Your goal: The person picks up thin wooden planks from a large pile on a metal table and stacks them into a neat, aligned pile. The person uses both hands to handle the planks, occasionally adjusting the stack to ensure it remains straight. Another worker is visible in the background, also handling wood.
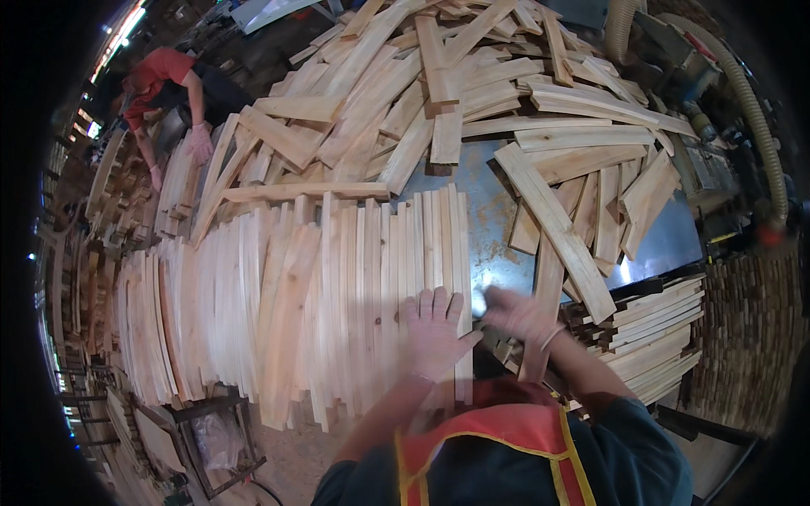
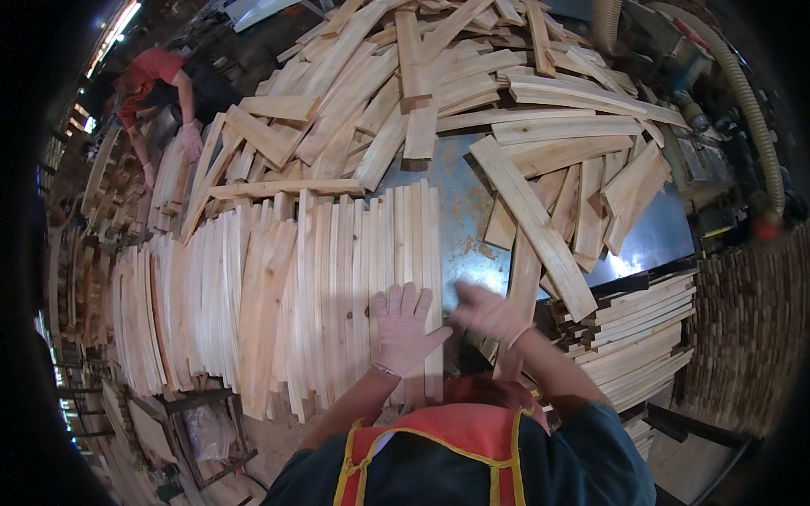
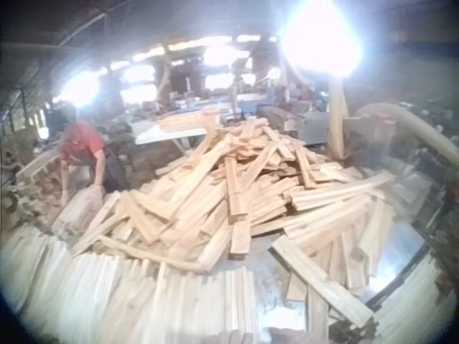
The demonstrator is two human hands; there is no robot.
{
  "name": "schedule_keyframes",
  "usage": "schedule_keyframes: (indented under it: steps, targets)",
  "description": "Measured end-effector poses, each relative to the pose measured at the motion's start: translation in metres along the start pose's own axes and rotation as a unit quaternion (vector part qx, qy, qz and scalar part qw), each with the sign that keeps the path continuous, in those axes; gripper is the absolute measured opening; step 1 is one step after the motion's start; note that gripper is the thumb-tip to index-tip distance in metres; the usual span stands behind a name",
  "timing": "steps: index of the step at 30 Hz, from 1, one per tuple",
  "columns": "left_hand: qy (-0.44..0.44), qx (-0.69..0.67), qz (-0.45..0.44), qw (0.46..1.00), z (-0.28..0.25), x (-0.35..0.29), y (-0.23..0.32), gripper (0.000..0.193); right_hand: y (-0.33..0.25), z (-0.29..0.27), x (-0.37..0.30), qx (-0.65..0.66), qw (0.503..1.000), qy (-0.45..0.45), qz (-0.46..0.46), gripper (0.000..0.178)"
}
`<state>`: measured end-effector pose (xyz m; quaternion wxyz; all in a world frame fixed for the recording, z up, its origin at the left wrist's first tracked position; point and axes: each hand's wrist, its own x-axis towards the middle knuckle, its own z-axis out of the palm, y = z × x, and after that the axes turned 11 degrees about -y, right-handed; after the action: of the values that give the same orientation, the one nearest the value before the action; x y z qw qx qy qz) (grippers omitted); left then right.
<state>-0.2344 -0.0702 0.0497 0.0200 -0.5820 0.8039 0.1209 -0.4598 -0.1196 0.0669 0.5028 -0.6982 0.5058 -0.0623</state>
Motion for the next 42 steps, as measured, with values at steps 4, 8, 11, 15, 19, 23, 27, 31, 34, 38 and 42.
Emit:
schedule_keyframes:
  steps: [4,8,11,15,19,23,27,31,34,38,42]
  targets:
    - [-0.031,-0.041,-0.04,0.998,0.02,-0.007,-0.004,0.095,0.062,-0.084,0.013,-0.373,0.849,0.356,0.114,0.051]
    - [-0.183,-0.024,-0.023,0.983,-0.011,-0.002,-0.002,0.095,0.055,-0.101,-0.011,-0.283,0.897,0.235,0.244,0.07]
    - [-0.171,-0.004,-0.027,0.985,-0.015,-0.009,-0.005,0.094,0.119,-0.052,-0.004,0.023,0.952,0.296,0.08,0.08]
    - [-0.118,-0.015,-0.018,0.993,0.004,-0.011,-0.005,0.09,0.152,0.036,-0.005,0.356,0.92,0.161,0.04,0.07]
    - [-0.029,-0.072,-0.029,0.997,0.021,-0.04,-0.021,0.083,0.02,0.066,-0.003,0.162,0.986,-0.025,0.003,0.059]
    - [0.071,-0.105,-0.074,0.989,0.029,-0.123,-0.049,0.071,0.024,0.069,0.011,0.251,0.965,0.062,0.034,0.078]
    - [0.061,0.028,-0.273,0.96,0.052,-0.237,-0.072,0.074,-0.019,0.076,0.022,0.087,0.99,0.086,0.075,0.087]
    - [0.303,-0.425,-0.484,0.702,0.045,-0.288,-0.086,0.078,0.025,0.102,0.036,0.048,0.987,0.143,0.046,0.088]
    - [0.259,-0.733,-0.535,0.33,0.095,-0.307,-0.095,0.086,0.017,0.107,0.033,0.056,0.987,0.146,0.03,0.087]
    - [0.246,-0.898,-0.281,0.231,0.117,-0.251,-0.07,0.084,0.037,0.104,0.046,0.106,0.984,0.13,-0.057,0.084]
    - [0.249,-0.917,-0.292,0.113,0.034,-0.202,-0.038,0.06,0.036,0.092,0.045,0.202,0.97,0.137,0.005,0.084]
